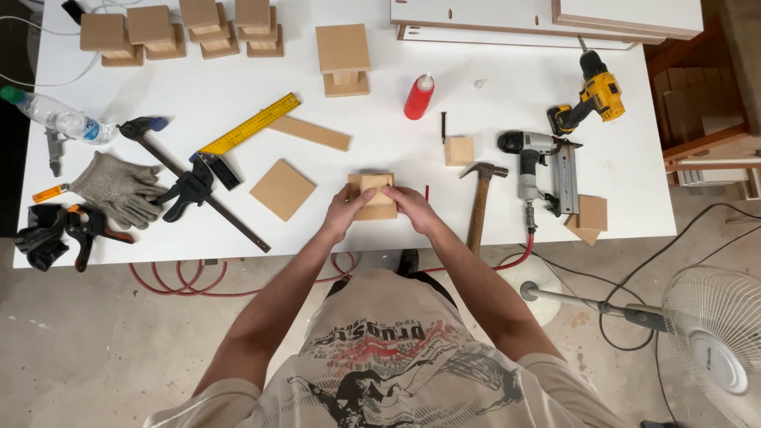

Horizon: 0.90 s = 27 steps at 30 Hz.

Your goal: Measuring, marking, gluing, and assembling small wooden boxes at a workbench using various tools.

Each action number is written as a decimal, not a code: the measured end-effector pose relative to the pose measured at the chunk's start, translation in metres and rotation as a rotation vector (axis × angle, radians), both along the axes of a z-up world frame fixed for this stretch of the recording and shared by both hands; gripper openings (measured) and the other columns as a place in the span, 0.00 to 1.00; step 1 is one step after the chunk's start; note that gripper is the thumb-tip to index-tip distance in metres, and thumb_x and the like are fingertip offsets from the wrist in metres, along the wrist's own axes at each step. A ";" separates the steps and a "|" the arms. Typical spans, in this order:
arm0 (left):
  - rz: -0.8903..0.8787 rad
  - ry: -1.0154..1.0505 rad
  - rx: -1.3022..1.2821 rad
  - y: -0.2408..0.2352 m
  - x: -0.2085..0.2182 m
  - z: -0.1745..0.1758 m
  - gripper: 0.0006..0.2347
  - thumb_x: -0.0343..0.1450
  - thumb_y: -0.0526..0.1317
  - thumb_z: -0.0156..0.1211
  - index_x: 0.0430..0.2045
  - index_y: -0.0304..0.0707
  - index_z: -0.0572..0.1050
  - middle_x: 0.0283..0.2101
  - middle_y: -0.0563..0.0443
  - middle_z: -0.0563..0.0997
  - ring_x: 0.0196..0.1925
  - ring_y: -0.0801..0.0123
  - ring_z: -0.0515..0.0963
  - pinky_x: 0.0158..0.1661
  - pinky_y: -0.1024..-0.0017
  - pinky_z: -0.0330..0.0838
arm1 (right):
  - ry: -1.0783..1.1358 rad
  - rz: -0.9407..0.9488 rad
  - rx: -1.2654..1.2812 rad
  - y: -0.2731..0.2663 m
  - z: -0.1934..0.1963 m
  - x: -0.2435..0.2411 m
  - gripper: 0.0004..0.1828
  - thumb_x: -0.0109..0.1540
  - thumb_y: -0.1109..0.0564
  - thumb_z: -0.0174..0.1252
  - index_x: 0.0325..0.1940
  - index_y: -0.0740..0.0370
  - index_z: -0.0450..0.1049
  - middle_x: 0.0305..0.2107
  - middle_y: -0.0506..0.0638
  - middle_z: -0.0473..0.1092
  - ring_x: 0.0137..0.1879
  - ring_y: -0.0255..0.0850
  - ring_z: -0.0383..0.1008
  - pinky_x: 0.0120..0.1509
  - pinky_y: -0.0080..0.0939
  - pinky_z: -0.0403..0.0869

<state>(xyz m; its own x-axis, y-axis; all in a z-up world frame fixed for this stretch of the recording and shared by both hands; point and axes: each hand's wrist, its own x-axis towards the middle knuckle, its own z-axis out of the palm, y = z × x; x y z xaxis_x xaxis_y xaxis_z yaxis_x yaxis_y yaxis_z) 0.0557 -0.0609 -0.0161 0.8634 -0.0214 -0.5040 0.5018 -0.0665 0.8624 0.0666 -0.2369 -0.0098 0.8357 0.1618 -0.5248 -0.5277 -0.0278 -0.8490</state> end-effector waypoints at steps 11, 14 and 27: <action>-0.101 0.144 0.123 0.004 0.017 -0.006 0.48 0.64 0.71 0.65 0.69 0.30 0.60 0.69 0.31 0.66 0.71 0.44 0.65 0.66 0.49 0.63 | 0.065 0.057 -0.260 -0.005 -0.008 0.022 0.50 0.57 0.31 0.69 0.66 0.75 0.68 0.60 0.72 0.67 0.71 0.62 0.64 0.70 0.52 0.69; -0.149 0.139 0.131 0.004 0.011 0.024 0.46 0.67 0.71 0.59 0.71 0.31 0.57 0.71 0.32 0.63 0.74 0.44 0.61 0.69 0.49 0.60 | 0.065 0.174 -0.428 -0.008 -0.001 0.021 0.53 0.57 0.22 0.61 0.67 0.68 0.70 0.61 0.67 0.68 0.71 0.59 0.65 0.70 0.56 0.68; -0.469 -0.875 0.919 0.056 0.014 -0.187 0.32 0.65 0.55 0.71 0.59 0.31 0.74 0.61 0.38 0.77 0.69 0.53 0.70 0.71 0.64 0.58 | -0.641 0.851 -0.858 0.002 -0.016 0.057 0.52 0.54 0.48 0.72 0.77 0.57 0.55 0.68 0.59 0.60 0.75 0.61 0.56 0.76 0.58 0.60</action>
<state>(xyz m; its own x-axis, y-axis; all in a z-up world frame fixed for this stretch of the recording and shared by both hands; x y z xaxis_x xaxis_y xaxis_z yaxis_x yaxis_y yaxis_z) 0.0696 -0.0045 -0.2035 0.9104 -0.3553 0.2120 -0.4135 -0.7993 0.4360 0.1237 -0.2350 -0.0255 0.7747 0.5661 -0.2816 0.3927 -0.7799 -0.4874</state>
